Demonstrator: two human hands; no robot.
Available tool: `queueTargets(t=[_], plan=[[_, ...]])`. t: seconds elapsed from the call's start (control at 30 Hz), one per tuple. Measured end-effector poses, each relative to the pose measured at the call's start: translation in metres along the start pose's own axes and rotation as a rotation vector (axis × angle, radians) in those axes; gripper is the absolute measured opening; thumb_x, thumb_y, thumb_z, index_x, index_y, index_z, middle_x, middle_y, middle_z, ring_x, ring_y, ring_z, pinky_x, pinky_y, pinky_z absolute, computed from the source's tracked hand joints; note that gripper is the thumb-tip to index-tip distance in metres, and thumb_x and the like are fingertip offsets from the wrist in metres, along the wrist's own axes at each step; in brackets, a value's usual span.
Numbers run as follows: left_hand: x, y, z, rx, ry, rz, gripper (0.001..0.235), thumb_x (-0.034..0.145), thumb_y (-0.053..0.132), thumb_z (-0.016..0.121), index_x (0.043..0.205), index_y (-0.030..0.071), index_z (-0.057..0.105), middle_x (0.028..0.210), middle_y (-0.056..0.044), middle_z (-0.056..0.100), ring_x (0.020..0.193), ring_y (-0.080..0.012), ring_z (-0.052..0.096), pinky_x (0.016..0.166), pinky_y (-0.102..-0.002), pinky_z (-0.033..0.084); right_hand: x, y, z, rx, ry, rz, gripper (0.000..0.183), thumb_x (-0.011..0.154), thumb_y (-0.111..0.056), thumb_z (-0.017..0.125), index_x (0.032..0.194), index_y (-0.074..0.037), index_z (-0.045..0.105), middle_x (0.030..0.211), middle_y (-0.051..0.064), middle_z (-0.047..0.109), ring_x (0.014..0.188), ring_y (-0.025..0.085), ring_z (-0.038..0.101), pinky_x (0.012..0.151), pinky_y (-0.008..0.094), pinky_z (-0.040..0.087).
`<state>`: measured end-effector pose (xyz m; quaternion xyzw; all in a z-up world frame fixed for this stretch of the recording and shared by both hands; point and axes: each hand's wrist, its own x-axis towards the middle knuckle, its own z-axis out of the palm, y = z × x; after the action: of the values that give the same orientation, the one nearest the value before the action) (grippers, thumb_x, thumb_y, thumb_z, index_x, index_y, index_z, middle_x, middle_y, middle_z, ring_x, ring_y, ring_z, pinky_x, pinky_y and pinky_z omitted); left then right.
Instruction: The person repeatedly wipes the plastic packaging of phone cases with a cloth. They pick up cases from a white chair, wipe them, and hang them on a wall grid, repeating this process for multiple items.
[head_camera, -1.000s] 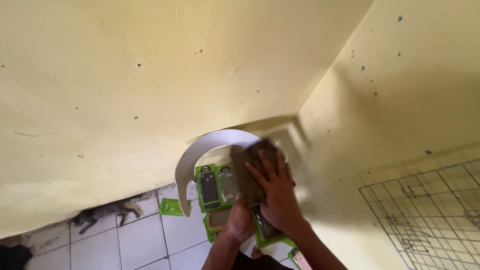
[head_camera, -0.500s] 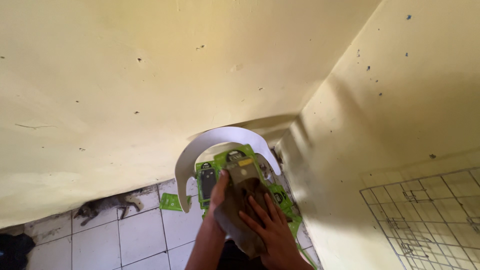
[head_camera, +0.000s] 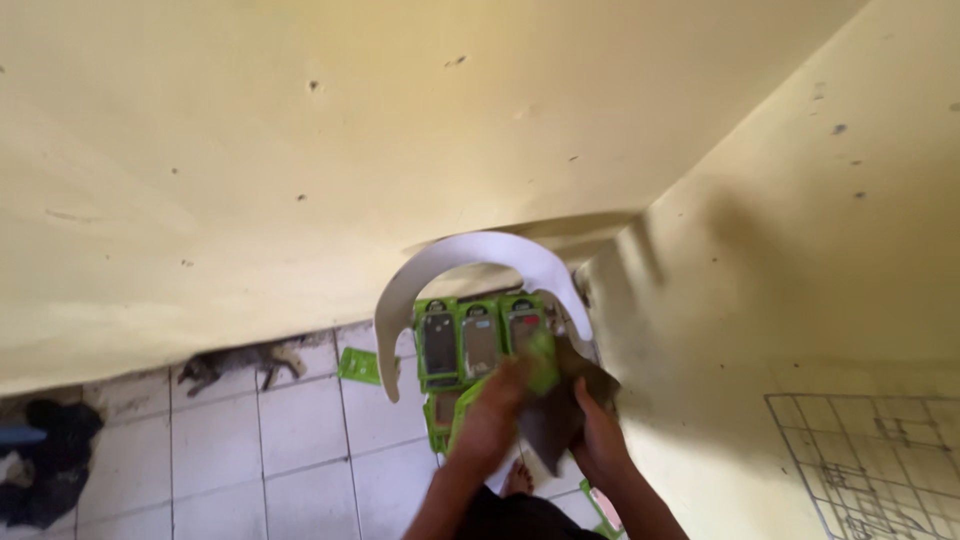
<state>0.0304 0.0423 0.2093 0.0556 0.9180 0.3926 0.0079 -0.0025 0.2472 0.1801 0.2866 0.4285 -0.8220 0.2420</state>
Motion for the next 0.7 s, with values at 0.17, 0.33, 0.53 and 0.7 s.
queueTargets(t=[0.17,0.33,0.53,0.7], plan=[[-0.025,-0.021,0.009,-0.173,0.076,-0.142,0.073,0.087,-0.005,0.045,0.155,0.019,0.047,0.155,-0.019,0.052,0.14,-0.0384,0.046,0.112,-0.043,0.04,0.053,0.004,0.046,-0.173,0.102,0.011,0.056,0.093,-0.044,0.063,0.135,-0.01,0.054,0.12,0.008,0.069,0.109,0.023,0.066,0.094,0.044,0.054],[-0.07,-0.078,-0.019,-0.53,0.097,-0.684,0.055,0.099,0.006,0.037,0.153,0.015,0.043,0.137,-0.016,0.064,0.117,-0.0314,0.069,0.099,-0.037,0.053,0.144,0.068,0.025,-1.008,0.083,0.035,0.055,0.101,-0.044,0.069,0.114,0.01,0.068,0.089,0.022,0.062,0.08,0.031,0.059,0.073,0.052,0.047],[-0.093,-0.123,-0.036,-0.456,0.286,-0.731,0.045,0.104,0.02,0.044,0.146,0.004,0.051,0.122,-0.025,0.071,0.113,-0.0373,0.07,0.095,-0.039,0.053,0.232,0.129,-0.01,-1.34,0.009,-0.059,0.045,0.089,-0.035,0.074,0.113,0.003,0.068,0.09,0.02,0.071,0.083,0.034,0.07,0.072,0.05,0.053],[-0.097,-0.133,-0.028,-0.508,0.192,-0.863,0.047,0.105,0.024,0.043,0.148,0.007,0.05,0.121,-0.026,0.072,0.117,-0.0348,0.069,0.096,-0.039,0.052,0.255,0.127,-0.027,-1.427,0.095,-0.084,0.046,0.087,-0.032,0.077,0.11,0.008,0.072,0.1,0.029,0.076,0.094,0.039,0.076,0.08,0.049,0.057]])
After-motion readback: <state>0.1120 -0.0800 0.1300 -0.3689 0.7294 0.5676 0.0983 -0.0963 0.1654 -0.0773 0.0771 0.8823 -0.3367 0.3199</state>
